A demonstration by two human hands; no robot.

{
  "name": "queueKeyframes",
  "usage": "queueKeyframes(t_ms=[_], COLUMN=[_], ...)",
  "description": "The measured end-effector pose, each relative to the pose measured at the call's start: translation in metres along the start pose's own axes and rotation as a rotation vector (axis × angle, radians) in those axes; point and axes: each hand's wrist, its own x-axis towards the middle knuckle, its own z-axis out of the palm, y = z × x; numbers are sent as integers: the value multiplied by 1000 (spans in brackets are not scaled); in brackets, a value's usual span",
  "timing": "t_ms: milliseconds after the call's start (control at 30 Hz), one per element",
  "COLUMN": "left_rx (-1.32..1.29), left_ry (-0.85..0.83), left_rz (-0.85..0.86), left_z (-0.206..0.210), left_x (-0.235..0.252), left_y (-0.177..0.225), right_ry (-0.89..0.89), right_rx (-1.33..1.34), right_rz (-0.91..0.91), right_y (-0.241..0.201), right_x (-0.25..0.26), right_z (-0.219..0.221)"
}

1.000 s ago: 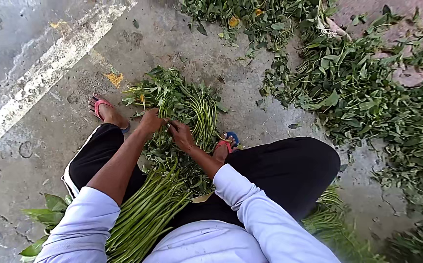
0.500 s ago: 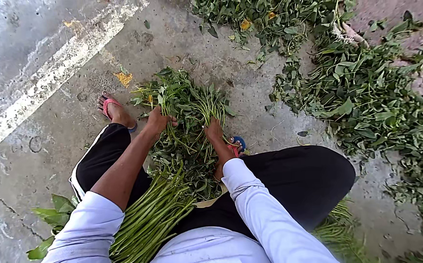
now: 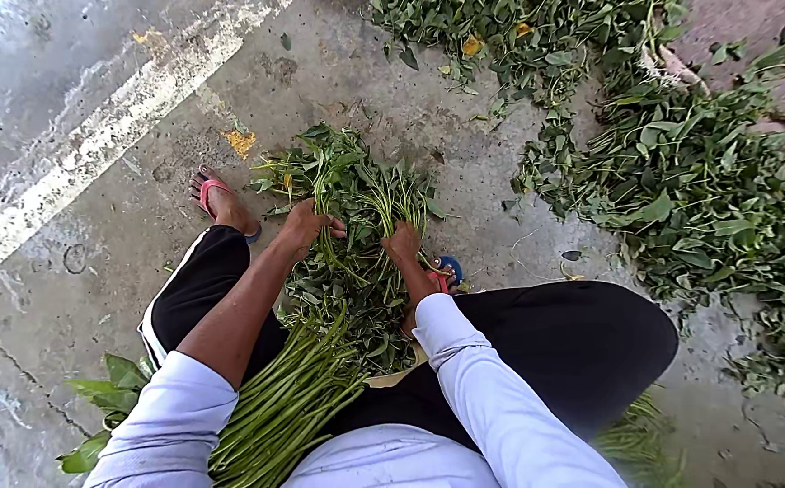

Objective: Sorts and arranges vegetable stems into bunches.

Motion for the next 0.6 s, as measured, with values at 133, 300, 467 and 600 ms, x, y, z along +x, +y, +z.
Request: queueKeyframes(t_ms=[133, 300, 467, 600], left_rx=[-27, -33, -42, -144], left_ry=[72, 116, 114, 113], left_rz=[-24, -66, -103, -14], left_z=[-2, -2, 0, -1], left_x=[5, 14, 19, 23], left_y=[1, -5, -15, -20], right_ry=[-25, -158, -155, -107], right_rx=[313, 829, 946, 757], right_rz=[-8, -48, -256, -492], right_y=[-12, -32, -56, -64], right_x=[-13, -38, -91, -125], right_z=[-13, -15, -15, -10])
